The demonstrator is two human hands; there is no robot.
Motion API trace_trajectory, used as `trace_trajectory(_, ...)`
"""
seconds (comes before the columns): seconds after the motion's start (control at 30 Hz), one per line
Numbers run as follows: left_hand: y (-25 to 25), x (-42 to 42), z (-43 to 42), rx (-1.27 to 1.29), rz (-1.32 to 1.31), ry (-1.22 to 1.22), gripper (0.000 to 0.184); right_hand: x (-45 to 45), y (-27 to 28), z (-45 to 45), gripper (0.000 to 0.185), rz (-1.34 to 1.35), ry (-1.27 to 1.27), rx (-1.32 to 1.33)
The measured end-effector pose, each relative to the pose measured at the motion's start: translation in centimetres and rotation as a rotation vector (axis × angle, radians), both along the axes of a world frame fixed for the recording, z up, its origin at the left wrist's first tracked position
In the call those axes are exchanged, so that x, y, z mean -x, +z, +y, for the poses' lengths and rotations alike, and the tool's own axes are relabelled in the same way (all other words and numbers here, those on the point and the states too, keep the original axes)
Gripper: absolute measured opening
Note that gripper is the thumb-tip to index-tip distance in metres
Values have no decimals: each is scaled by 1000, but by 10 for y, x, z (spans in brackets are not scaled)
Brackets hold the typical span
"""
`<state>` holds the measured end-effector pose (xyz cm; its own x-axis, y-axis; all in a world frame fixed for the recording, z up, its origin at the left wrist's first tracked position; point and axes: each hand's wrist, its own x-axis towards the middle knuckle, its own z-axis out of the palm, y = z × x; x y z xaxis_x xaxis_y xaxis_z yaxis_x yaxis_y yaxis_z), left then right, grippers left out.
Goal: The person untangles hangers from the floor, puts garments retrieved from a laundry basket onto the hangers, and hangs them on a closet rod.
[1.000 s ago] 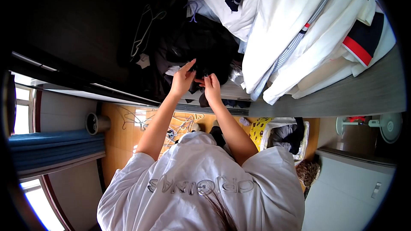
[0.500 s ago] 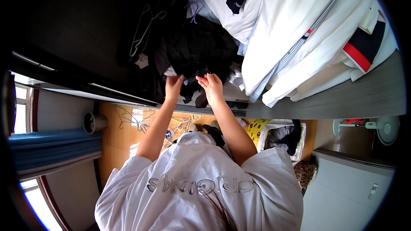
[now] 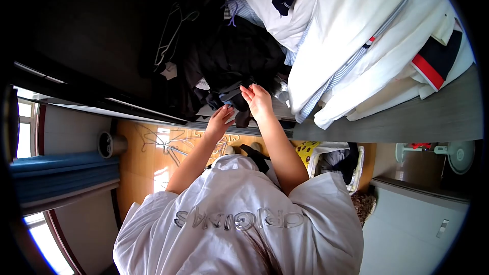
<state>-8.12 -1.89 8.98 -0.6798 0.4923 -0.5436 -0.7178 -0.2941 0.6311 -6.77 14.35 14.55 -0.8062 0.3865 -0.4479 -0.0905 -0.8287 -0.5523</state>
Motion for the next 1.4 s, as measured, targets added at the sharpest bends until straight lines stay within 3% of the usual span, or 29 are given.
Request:
trace_trajectory(0.17,-3,4,4,-99,-166,184,26,-5,0,5,11,-28,118,3)
trace_trajectory(0.3,-18,9,-4,-127,-174,125,20,-6,-5,11,9,-66,147,-73)
trace_trajectory(0.4,-4,12,-12,-273,-72,-149,20,-8,-3,16,6,-38,220,-118)
trace_trajectory(0.57,3,13,-17,-372,-160,-195,31,-12,-9,28,4,25,293,-169)
trace_trajectory(0.67,13,19,-19,-357,-231,-115,36,-12,-10,32,5,40,314,-191)
trace_trajectory(0.93,-9,17,-13,-188,-309,-237,46,-12,-4,35,5,56,434,-200)
trace_trajectory(1.1,-18,8,-11,-231,-366,-111,18,-15,2,38,5,41,476,-215)
trace_trajectory(1.3,-23,4,-17,-406,-282,-184,5,-17,1,45,8,2,505,-312)
trace_trajectory(1.4,-9,0,-17,-363,-280,-291,7,-16,0,46,9,-4,538,-409)
